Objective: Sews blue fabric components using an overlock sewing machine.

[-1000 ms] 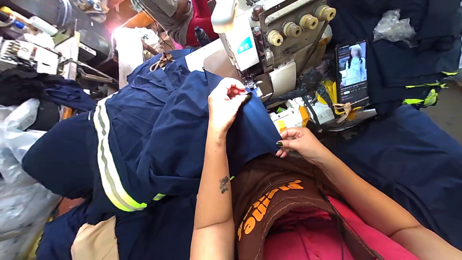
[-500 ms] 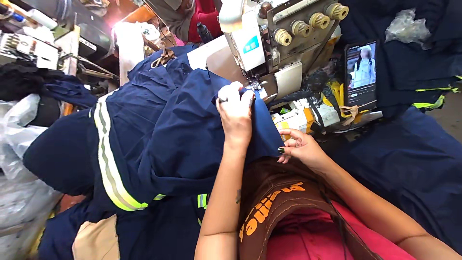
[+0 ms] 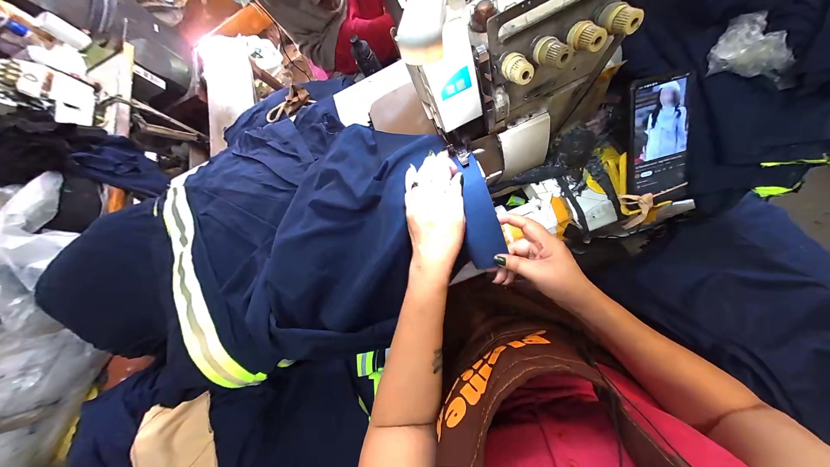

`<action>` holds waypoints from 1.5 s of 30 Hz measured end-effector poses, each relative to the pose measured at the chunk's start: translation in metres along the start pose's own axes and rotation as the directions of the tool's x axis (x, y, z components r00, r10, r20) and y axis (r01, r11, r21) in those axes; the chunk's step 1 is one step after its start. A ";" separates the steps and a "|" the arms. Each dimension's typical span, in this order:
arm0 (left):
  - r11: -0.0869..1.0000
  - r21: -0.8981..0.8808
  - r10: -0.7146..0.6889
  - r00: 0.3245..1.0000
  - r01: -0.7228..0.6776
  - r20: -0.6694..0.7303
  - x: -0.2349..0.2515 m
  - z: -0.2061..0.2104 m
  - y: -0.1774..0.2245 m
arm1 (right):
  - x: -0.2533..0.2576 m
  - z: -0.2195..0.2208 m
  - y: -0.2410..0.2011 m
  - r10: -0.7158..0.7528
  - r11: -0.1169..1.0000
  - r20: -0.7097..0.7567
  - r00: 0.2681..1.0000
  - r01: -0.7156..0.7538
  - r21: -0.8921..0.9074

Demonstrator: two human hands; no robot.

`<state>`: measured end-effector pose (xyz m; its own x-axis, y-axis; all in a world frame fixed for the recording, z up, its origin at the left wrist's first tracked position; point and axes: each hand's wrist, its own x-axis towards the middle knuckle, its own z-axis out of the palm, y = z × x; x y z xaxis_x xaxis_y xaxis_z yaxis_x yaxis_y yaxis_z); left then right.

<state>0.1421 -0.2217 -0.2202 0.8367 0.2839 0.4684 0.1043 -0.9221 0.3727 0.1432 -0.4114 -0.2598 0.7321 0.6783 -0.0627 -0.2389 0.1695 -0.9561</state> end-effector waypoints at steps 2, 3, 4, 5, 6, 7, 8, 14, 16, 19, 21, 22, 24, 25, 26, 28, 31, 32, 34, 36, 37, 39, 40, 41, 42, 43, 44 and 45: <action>0.996 -0.045 -0.072 0.982 0.080 0.172 0.024 -0.013 -0.010 | 0.017 0.004 -0.008 -0.067 0.996 -0.030 0.997 0.065 -0.053; 0.994 -0.054 -0.084 0.973 0.097 0.213 0.035 -0.016 -0.017 | 0.026 0.005 -0.012 -0.102 0.991 -0.040 0.994 0.098 -0.093; 0.993 -0.042 -0.094 0.967 0.107 0.236 0.045 -0.016 -0.024 | 0.035 0.006 -0.016 -0.140 0.982 -0.049 0.989 0.133 -0.138; 0.994 -0.011 -0.105 0.963 0.111 0.246 0.055 -0.015 -0.031 | 0.044 0.008 -0.019 -0.178 0.968 -0.057 0.982 0.164 -0.188; 0.994 0.025 -0.112 0.963 0.109 0.244 0.065 -0.014 -0.037 | 0.052 0.008 -0.021 -0.219 0.950 -0.062 0.974 0.198 -0.239; 0.993 0.062 -0.112 0.965 0.100 0.236 0.073 -0.011 -0.042 | 0.060 0.009 -0.022 -0.259 0.930 -0.068 0.964 0.229 -0.289; 0.990 0.104 -0.120 0.966 0.098 0.230 0.082 -0.009 -0.047 | 0.066 0.010 -0.022 -0.293 0.910 -0.073 0.953 0.255 -0.328; 0.955 0.204 -0.247 0.957 0.214 0.151 0.122 0.003 -0.085 | 0.080 0.012 -0.013 -0.329 0.856 -0.092 0.940 0.256 -0.449; 0.943 0.152 -0.309 0.947 0.295 0.082 0.114 -0.005 -0.093 | 0.076 0.012 -0.018 -0.295 0.837 -0.082 0.952 0.216 -0.503; 0.952 -0.049 -0.305 0.926 0.302 -0.221 0.073 -0.031 -0.092 | 0.077 0.019 -0.035 -0.356 0.768 -0.035 0.934 0.271 -0.580; 0.975 -0.144 -0.214 0.870 0.167 -0.444 0.035 -0.054 -0.081 | 0.087 0.030 -0.046 -0.478 0.705 0.016 0.878 0.394 -0.590; 0.984 -0.161 -0.157 0.829 0.082 -0.537 0.018 -0.065 -0.073 | 0.094 0.036 -0.051 -0.505 0.681 0.053 0.862 0.435 -0.589; 0.990 -0.121 -0.022 0.751 -0.078 -0.660 -0.008 -0.082 -0.059 | 0.108 0.047 -0.057 -0.484 0.644 0.151 0.862 0.468 -0.605; 0.992 -0.065 0.037 0.744 -0.108 -0.667 -0.019 -0.091 -0.057 | 0.112 0.051 -0.057 -0.472 0.613 0.205 0.858 0.486 -0.623; 0.995 -0.005 0.077 0.767 -0.103 -0.638 -0.027 -0.100 -0.062 | 0.113 0.053 -0.055 -0.474 0.578 0.245 0.846 0.509 -0.638; 0.998 0.056 0.039 0.861 -0.013 -0.507 -0.037 -0.118 -0.087 | 0.102 0.051 -0.050 -0.480 0.529 0.276 0.833 0.526 -0.666; 0.934 0.082 -0.314 0.908 0.348 -0.278 -0.048 -0.130 -0.141 | 0.078 0.021 -0.043 -0.420 0.510 0.209 0.883 0.420 -0.751; 0.877 0.131 -0.438 0.880 0.463 -0.184 -0.051 -0.128 -0.155 | 0.075 0.007 -0.040 -0.399 0.498 0.156 0.904 0.357 -0.790; 0.786 0.279 -0.577 0.816 0.552 0.011 -0.057 -0.114 -0.177 | 0.075 -0.012 -0.037 -0.349 0.511 0.034 0.936 0.220 -0.831; 0.776 0.321 -0.589 0.806 0.542 0.061 -0.050 -0.111 -0.180 | 0.071 -0.016 -0.038 -0.278 0.590 -0.051 0.959 0.129 -0.797; 0.794 0.282 -0.564 0.826 0.539 0.011 -0.044 -0.118 -0.179 | 0.066 -0.012 -0.042 -0.220 0.651 -0.061 0.974 0.100 -0.752; 0.794 0.222 -0.539 0.825 0.565 -0.171 -0.035 -0.147 -0.179 | 0.050 0.003 -0.043 -0.047 0.793 0.016 0.999 0.047 -0.608; 0.770 0.223 -0.544 0.798 0.597 -0.258 -0.034 -0.164 -0.182 | 0.041 0.012 -0.040 0.031 0.827 0.101 0.994 0.031 -0.561; 0.744 0.244 -0.541 0.775 0.622 -0.327 -0.035 -0.179 -0.186 | 0.032 0.022 -0.034 0.091 0.832 0.209 0.974 0.040 -0.553; 0.707 0.296 -0.536 0.759 0.643 -0.368 -0.037 -0.193 -0.191 | 0.022 0.034 -0.027 0.135 0.816 0.327 0.936 0.082 -0.572; 0.667 0.367 -0.543 0.760 0.649 -0.357 -0.040 -0.204 -0.200 | 0.012 0.046 -0.021 0.177 0.800 0.443 0.879 0.133 -0.585; 0.631 0.440 -0.562 0.767 0.639 -0.309 -0.043 -0.212 -0.209 | 0.005 0.057 -0.016 0.216 0.785 0.562 0.798 0.201 -0.587; 0.608 0.494 -0.587 0.771 0.622 -0.248 -0.047 -0.218 -0.217 | 0.000 0.068 -0.010 0.248 0.762 0.674 0.696 0.290 -0.579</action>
<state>-0.0375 0.0226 -0.1488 0.4499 0.8254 0.3411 0.8494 -0.5135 0.1222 0.1023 -0.3643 -0.2306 0.0200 0.9959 -0.0880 0.3994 -0.0886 -0.9125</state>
